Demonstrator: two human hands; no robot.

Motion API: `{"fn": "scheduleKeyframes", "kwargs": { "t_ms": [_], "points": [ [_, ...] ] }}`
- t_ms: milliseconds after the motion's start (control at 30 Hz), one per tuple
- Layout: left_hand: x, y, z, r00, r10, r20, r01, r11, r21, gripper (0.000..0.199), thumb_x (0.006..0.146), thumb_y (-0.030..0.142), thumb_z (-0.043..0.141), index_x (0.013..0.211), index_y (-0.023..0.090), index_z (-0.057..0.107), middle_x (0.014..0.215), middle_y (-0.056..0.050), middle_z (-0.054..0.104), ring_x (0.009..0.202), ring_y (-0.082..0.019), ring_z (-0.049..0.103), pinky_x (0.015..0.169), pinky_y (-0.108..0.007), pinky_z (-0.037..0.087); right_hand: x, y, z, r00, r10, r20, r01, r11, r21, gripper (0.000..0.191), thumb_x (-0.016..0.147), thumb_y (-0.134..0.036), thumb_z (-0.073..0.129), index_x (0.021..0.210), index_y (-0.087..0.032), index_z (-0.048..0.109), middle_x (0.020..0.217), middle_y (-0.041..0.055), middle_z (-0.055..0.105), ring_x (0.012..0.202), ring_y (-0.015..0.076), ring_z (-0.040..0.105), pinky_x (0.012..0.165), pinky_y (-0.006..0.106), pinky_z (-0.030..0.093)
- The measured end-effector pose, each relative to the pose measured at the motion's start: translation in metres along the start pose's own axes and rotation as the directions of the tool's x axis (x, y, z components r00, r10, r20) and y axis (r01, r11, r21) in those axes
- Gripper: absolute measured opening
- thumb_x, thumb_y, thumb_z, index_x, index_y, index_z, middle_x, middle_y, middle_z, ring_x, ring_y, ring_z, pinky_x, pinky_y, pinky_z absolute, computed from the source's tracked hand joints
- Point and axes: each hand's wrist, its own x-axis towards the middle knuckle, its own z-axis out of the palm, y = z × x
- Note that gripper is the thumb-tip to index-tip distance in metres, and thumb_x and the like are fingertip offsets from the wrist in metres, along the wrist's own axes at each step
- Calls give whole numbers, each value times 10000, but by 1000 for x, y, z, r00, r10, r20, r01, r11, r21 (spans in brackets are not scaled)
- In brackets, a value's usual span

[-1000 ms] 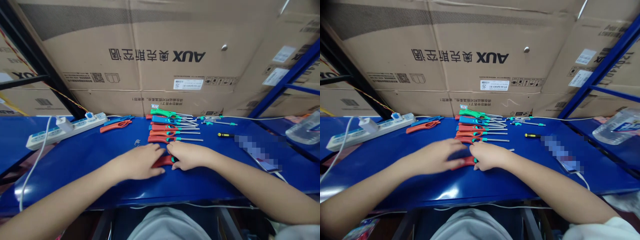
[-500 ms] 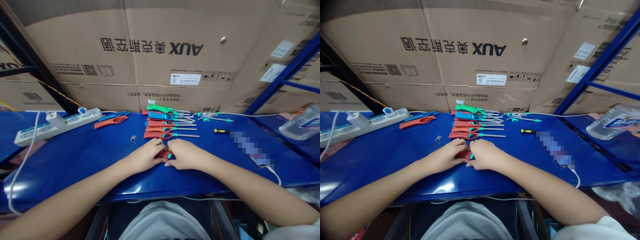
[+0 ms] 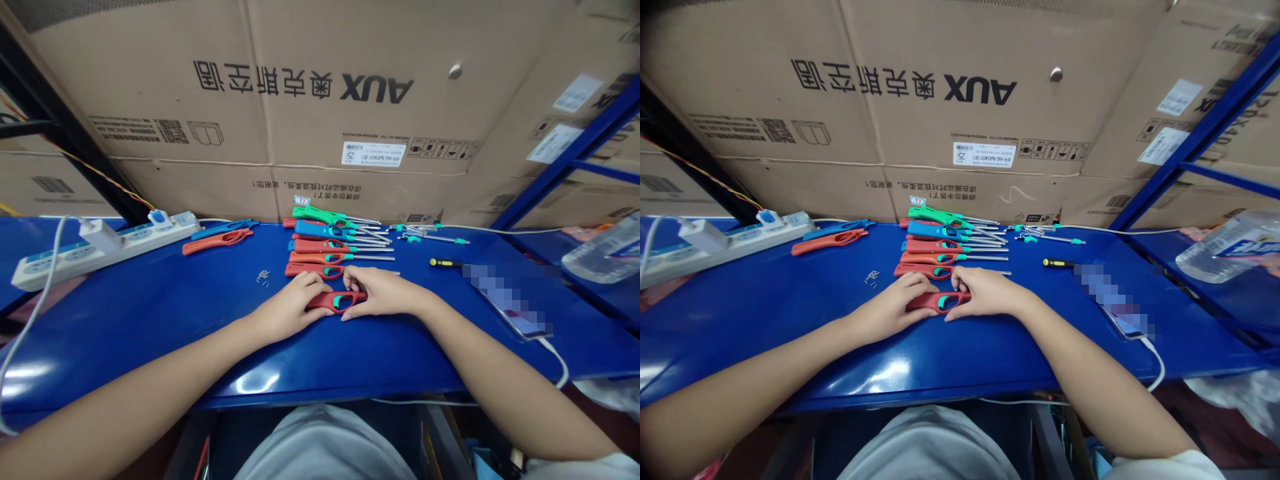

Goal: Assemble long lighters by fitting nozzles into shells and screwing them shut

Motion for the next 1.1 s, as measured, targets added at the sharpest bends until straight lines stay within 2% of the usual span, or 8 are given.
{"fn": "scheduleKeyframes", "kwargs": {
  "t_ms": [167, 333, 533, 700, 767, 933, 1000, 1100],
  "points": [
    [3, -2, 2, 993, -55, -107, 44, 994, -101, 298, 941, 391, 631, 1170, 202, 620, 1148, -80, 612, 1092, -228, 600, 991, -387, 477, 1, 22, -10, 999, -39, 24, 31, 964, 266, 412, 753, -526, 769, 863, -174, 588, 773, -35, 505, 703, 120, 439, 635, 238, 369],
    [6, 0, -3, 961, -129, -244, 83, 978, -190, 261, 950, 391, 603, 1127, 200, 612, 1152, -74, 644, 1097, -231, 603, 1004, -404, 467, 5, 25, -7, 999, -26, 34, 11, 919, 395, 378, 807, -508, 724, 917, -166, 605, 810, -13, 558, 714, 123, 469, 657, 255, 410],
    [7, 4, -1, 932, -233, -276, 88, 887, -453, 290, 973, 416, 531, 1172, 205, 544, 1123, -74, 661, 1019, -208, 644, 950, -384, 513, 9, 25, -4, 997, -37, -65, 60, 923, 381, 366, 892, -529, 607, 824, -171, 580, 767, -13, 556, 702, 124, 490, 678, 262, 419],
    [5, 7, -5, 872, -309, -380, 109, 879, -464, 237, 946, 376, 521, 1107, 206, 482, 963, -24, 608, 799, -151, 601, 756, -304, 513, 7, 21, -6, 990, -50, -133, 79, 971, 228, 334, 901, -496, 595, 834, -169, 596, 782, 4, 572, 697, 133, 491, 665, 262, 414],
    [4, 8, -8, 870, -331, -365, 179, 903, -392, 261, 892, 378, 596, 1064, 208, 498, 875, 3, 582, 725, -145, 566, 694, -290, 485, 6, 19, -6, 987, -75, -144, 99, 981, 168, 295, 917, -451, 584, 843, -167, 606, 786, 11, 587, 694, 135, 498, 660, 258, 412],
    [2, 12, -8, 961, -231, -150, 230, 973, -21, 349, 756, 475, 766, 825, 193, 571, 851, -25, 615, 784, -202, 595, 702, -313, 454, 4, 18, -4, 980, -146, -134, 154, 987, 49, 220, 956, -358, 556, 915, -167, 656, 863, 40, 673, 748, 149, 572, 704, 262, 424],
    [2, 14, -6, 967, -241, -79, 244, 969, 33, 371, 758, 495, 762, 756, 192, 548, 805, -23, 614, 738, -199, 595, 661, -303, 436, 4, 18, -4, 979, -165, -119, 166, 986, 1, 215, 956, -352, 569, 930, -168, 677, 902, 52, 692, 782, 157, 589, 720, 265, 423],
    [1, 16, -5, 967, -254, -24, 255, 965, 69, 280, 825, 399, 696, 721, 192, 539, 772, -21, 619, 685, -183, 595, 622, -287, 420, 3, 18, -6, 984, -160, -76, 159, 987, -17, 252, 962, -366, 563, 896, -160, 694, 852, 50, 686, 731, 150, 574, 679, 257, 409]
  ]
}}
